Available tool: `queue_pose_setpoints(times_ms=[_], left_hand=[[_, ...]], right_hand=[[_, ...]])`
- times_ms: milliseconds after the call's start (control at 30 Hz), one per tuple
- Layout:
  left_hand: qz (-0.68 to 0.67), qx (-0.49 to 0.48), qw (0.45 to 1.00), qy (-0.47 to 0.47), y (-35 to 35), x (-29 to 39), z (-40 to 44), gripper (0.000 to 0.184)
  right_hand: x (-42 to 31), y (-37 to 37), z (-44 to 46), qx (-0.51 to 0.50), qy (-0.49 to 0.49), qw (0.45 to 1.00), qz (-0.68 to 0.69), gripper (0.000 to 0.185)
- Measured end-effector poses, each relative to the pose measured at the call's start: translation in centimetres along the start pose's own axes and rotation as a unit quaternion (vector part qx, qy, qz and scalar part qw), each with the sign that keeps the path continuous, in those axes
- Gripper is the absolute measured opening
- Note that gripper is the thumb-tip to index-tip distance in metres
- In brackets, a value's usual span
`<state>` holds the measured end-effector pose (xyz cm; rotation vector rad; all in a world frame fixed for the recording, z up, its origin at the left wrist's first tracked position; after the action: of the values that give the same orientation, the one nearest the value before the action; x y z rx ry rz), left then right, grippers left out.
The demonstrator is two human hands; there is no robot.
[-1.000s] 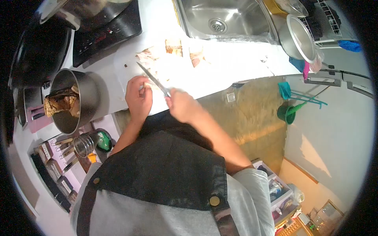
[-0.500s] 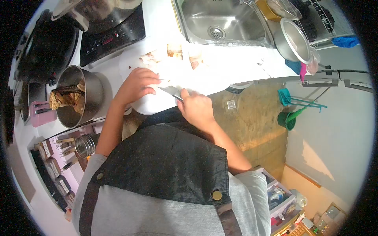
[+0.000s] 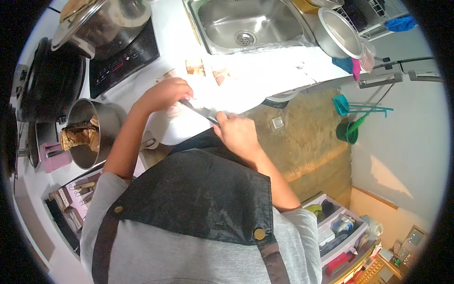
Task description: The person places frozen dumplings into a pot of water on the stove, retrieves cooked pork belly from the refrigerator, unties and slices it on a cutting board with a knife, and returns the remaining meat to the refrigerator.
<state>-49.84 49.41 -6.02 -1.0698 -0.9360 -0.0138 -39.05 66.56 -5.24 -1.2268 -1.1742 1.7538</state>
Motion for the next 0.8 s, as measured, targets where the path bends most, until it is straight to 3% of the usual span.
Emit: queue_pose_setpoints(times_ms=[200,267,300,367,467,500,567,667,800], left_hand=[[-0.024,-0.056,0.998,-0.031,-0.6,-1.9,3.3,0.016],[-0.016,0.037,0.999,-0.01,-1.6,-2.5,4.0,0.015],[-0.016,0.035,0.999,-0.007,-1.4,-2.8,4.3,0.015],[-0.094,0.074,0.983,-0.14,-1.3,-4.8,4.6,0.016],[-0.02,0.1,0.978,-0.18,-0.6,-6.9,4.8,0.018],[-0.02,0.1,0.979,-0.179,-0.2,-7.5,4.7,0.018],[0.107,0.204,0.969,-0.092,-1.1,-6.9,4.6,0.021],[0.072,0.141,0.974,-0.16,-0.7,-7.3,4.5,0.02],[0.057,0.176,0.957,-0.224,-1.3,-7.3,3.6,0.021]], right_hand=[[0.5,0.9,-1.6,-0.009,0.025,1.0,-0.006,0.027],[0.7,1.2,-2.2,-0.032,0.042,0.999,0.005,0.027],[0.7,1.1,-2.5,-0.03,0.045,0.999,0.004,0.027],[0.8,1.1,-2.9,-0.035,0.073,0.997,0.008,0.028],[1.3,1.3,-3.8,-0.033,0.1,0.994,0.013,0.028],[1.3,1.2,-4.0,-0.032,0.101,0.994,0.013,0.028],[1.5,1.1,-4.3,-0.033,0.123,0.992,0.021,0.027],[1.3,1.0,-4.6,-0.037,0.136,0.99,0.018,0.027],[1.2,0.8,-4.7,-0.036,0.142,0.988,0.04,0.026]])
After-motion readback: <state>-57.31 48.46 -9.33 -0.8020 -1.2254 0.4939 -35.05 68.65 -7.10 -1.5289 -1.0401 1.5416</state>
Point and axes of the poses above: each hand's wrist, its own z-axis towards the middle knuckle, its own y-axis out of the palm, x = y × z, the point moved 5 cm from there along z, towards the middle knuckle, and after that the axes turned 7 degrees about x, right-handed, at the moved point
